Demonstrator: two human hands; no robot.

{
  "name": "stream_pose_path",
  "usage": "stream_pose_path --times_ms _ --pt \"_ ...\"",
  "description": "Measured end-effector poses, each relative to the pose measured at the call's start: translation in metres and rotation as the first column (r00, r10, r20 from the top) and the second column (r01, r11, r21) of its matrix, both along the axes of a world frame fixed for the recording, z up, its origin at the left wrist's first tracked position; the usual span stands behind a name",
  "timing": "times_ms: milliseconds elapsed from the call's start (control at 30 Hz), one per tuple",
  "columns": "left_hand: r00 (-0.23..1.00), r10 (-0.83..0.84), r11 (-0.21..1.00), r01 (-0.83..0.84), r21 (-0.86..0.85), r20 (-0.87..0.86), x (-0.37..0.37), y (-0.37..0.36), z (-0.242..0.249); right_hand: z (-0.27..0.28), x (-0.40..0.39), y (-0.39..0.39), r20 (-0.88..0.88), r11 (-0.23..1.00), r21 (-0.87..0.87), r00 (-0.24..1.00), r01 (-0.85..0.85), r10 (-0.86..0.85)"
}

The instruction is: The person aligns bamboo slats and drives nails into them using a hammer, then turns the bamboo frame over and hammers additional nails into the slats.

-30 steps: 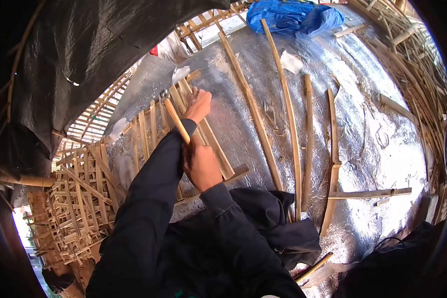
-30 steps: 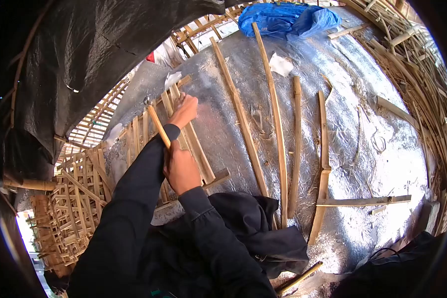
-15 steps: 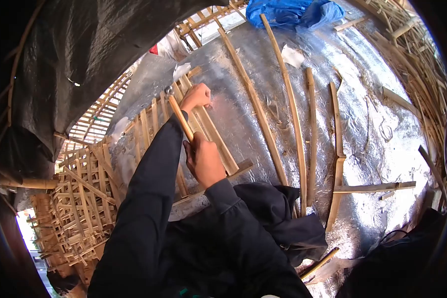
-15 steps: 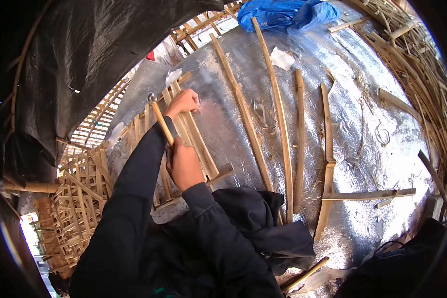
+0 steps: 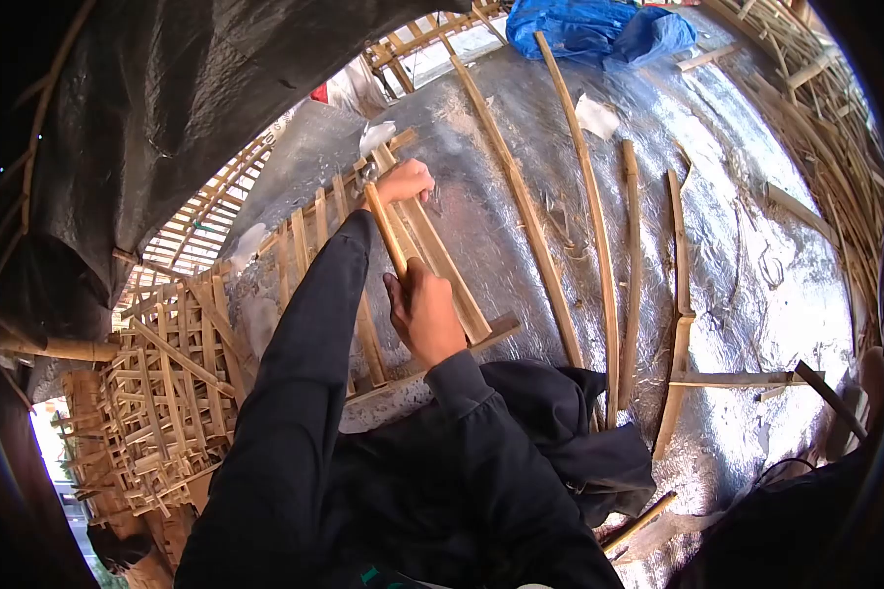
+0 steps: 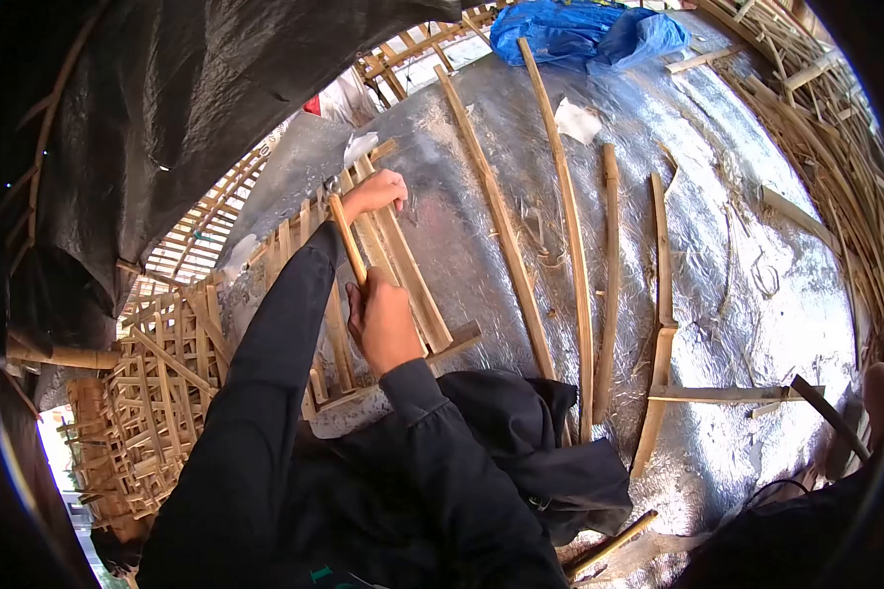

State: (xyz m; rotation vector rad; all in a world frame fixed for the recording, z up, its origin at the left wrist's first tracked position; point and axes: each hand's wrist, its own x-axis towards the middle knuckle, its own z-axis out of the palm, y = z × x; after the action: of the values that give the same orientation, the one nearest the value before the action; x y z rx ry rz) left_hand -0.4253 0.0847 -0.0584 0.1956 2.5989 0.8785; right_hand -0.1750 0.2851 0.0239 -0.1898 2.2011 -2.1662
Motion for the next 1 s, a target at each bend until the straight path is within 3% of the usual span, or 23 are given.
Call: stream_pose_path --times_ms 167,233,267,300,367,433,500,567,600,667,767,900,1000 --pt "0.998 0.044 0.999 -0.045 -0.028 -0.049 0.011 0.004 0.008 -0.006 -0.001 -0.003 0.0 1.0 -0.001 1.0 0.001 -0.001" --pt "0.936 0.008 0.994 0.031 0.104 -0.352 0.018 -0.004 0.006 -0.004 -0.001 -0.002 -0.012 1.0 -0.01 1.0 0.006 -0.006" --pt "0.933 0.259 0.891 -0.132 0.435 -0.248 0.029 -0.005 -0.002 -0.003 -0.001 0.001 -0.004 1.0 0.013 1.0 -0.003 0.003" --pt "0.907 0.408 0.756 -0.272 0.596 -0.105 0.032 -0.015 -0.008 -0.002 -0.001 0.003 0.002 0.999 0.033 1.0 -0.013 0.013" --pt "0.836 0.513 0.606 -0.191 0.772 -0.196 0.081 -0.015 0.008 -0.006 -0.003 0.005 -0.017 0.997 0.071 1.0 -0.008 0.009" --pt "0.789 0.601 0.509 -0.255 0.822 -0.127 0.121 -0.038 0.015 -0.003 -0.002 0.009 -0.04 0.992 0.124 0.999 0.012 -0.007" --pt "0.772 0.611 0.615 -0.323 0.72 -0.176 0.175 -0.064 0.032 0.002 0.0 0.016 -0.057 0.99 0.144 0.998 0.005 0.003" --pt "0.735 0.57 0.798 -0.389 0.46 -0.367 0.238 -0.081 0.061 -0.008 0.001 0.016 -0.084 0.988 0.154 0.996 0.011 0.002" --pt "0.722 0.585 0.789 -0.402 0.464 -0.369 0.267 -0.093 0.07 -0.011 0.001 0.017 -0.112 0.986 0.168 0.994 0.02 -0.002" --pt "0.685 0.52 0.854 -0.435 0.286 -0.511 0.327 -0.115 0.079 -0.011 0.005 0.022 -0.102 0.98 0.2 0.995 0.016 0.005" --pt "0.663 0.55 0.821 -0.542 0.182 -0.508 0.41 -0.134 0.1 0.004 0.013 0.027 -0.132 0.96 0.277 0.991 0.031 0.006" --pt "0.585 0.65 0.739 -0.634 0.226 -0.486 0.485 -0.143 0.093 -0.004 0.024 0.018 -0.232 0.92 0.386 0.972 0.06 0.034" --pt "0.523 0.678 0.634 -0.771 0.052 -0.518 0.501 -0.142 0.084 -0.006 0.04 0.009 -0.329 0.904 0.422 0.941 0.07 0.081"
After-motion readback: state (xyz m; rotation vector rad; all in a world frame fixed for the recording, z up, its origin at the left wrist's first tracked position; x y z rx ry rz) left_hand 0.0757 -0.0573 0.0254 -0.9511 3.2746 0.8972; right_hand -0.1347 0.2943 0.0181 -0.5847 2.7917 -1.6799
